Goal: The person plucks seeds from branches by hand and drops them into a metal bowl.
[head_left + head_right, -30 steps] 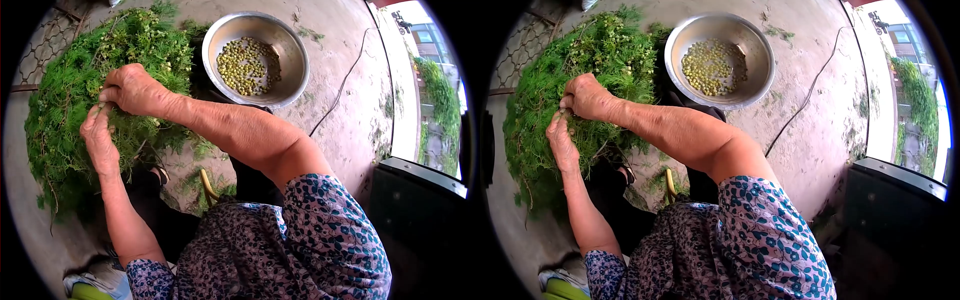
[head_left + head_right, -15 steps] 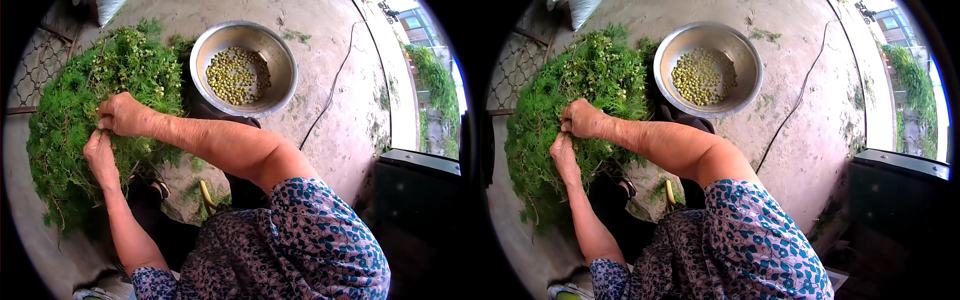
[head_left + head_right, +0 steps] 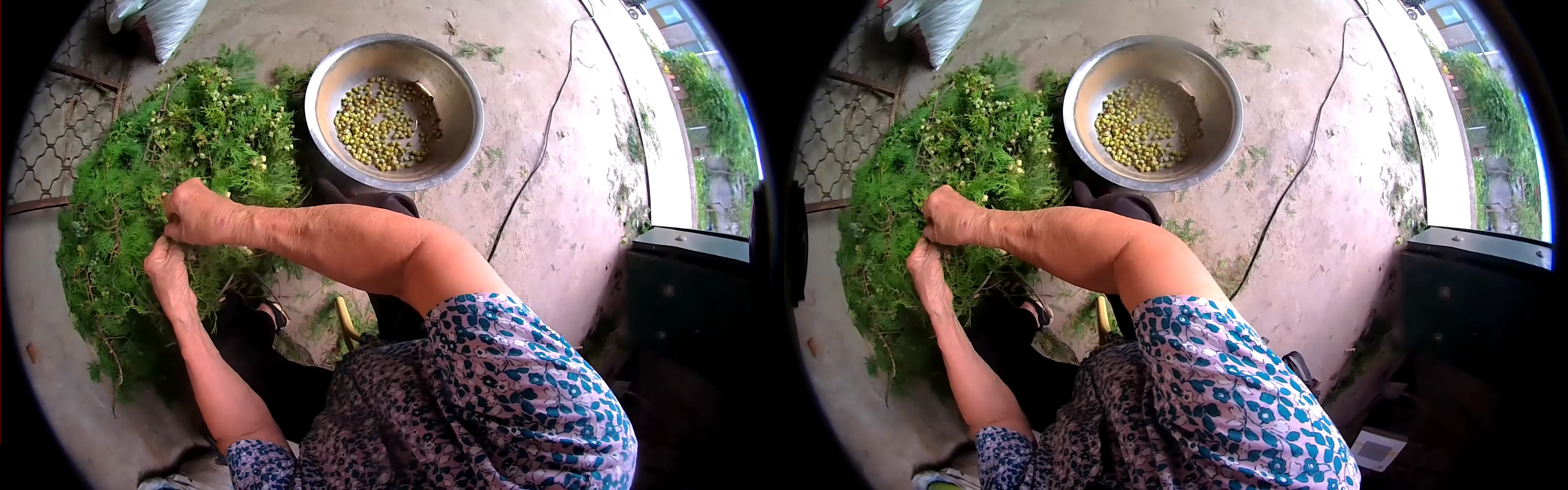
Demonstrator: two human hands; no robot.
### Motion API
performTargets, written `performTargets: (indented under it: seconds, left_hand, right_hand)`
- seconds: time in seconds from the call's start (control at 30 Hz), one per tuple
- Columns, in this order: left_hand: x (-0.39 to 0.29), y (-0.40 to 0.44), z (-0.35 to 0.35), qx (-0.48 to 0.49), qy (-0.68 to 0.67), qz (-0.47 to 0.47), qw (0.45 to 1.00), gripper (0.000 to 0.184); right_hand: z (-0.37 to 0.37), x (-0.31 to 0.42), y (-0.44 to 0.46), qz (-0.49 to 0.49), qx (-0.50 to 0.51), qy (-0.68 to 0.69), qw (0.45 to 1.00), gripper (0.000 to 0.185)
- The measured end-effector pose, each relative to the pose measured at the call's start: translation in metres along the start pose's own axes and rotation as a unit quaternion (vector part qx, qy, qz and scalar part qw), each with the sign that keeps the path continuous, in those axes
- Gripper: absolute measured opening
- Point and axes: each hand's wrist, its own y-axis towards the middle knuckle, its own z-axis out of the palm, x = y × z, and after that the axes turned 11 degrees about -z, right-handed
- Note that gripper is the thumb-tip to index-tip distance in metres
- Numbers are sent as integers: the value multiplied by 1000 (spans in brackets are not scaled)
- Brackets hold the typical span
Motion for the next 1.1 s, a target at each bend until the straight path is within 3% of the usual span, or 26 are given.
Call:
performTargets:
  seconds: [0.2, 0.27, 0.33, 0.4, 0.53, 0.6, 0.7, 0.73, 0.8, 0.83, 0.9, 0.93, 1.0, 1.07, 1.1]
  left_hand:
    - [-2, -6, 9, 9, -64, 37, 997, 17]
    - [-19, -17, 21, -11, -39, 58, 997, 17]
    - [-23, -18, 24, -32, -77, 8, 997, 18]
    - [-19, -13, 25, -27, -110, 6, 994, 17]
    - [-27, -12, 18, 29, -288, -34, 957, 17]
    - [-26, -11, 12, 47, -283, -27, 958, 11]
    - [-28, -13, 6, 64, -316, -33, 946, 11]
    - [-27, -12, 4, 64, -316, -29, 946, 12]
    - [-32, -16, -1, 63, -328, -44, 942, 15]
    - [-34, -18, -4, 68, -338, -62, 937, 18]
    - [-28, -14, -5, 42, -337, -73, 938, 22]
    - [-27, -13, -5, 21, -335, -87, 938, 25]
    - [-33, -15, -3, 12, -377, -83, 923, 19]
    - [-40, -21, -2, 62, -396, -82, 913, 16]
    - [-38, -19, 0, 37, -376, -84, 922, 15]
  right_hand:
    - [-11, 2, -1, 89, -8, 58, 994, 22]
    - [-29, 21, 1, 238, -18, 191, 952, 22]
    - [-36, 19, 6, 335, -42, 300, 892, 22]
    - [-43, 5, 8, 308, -132, 402, 852, 18]
    - [-79, -20, 12, 332, -270, 448, 785, 14]
    - [-99, -42, 6, 358, -284, 452, 766, 11]
    - [-122, -52, 3, 340, -430, 459, 699, 13]
    - [-129, -56, -2, 311, -441, 462, 704, 14]
    - [-142, -57, -7, 278, -584, 460, 609, 20]
    - [-163, -87, -27, 185, -608, 614, 468, 31]
    - [-182, -89, -35, 117, -643, 689, 314, 48]
    - [-186, -63, -25, 150, -682, 638, 325, 52]
    - [-194, -78, -26, 272, -694, 463, 478, 51]
    - [-193, -113, -33, 271, -667, 470, 511, 44]
    - [-191, -132, -37, 269, -641, 475, 540, 37]
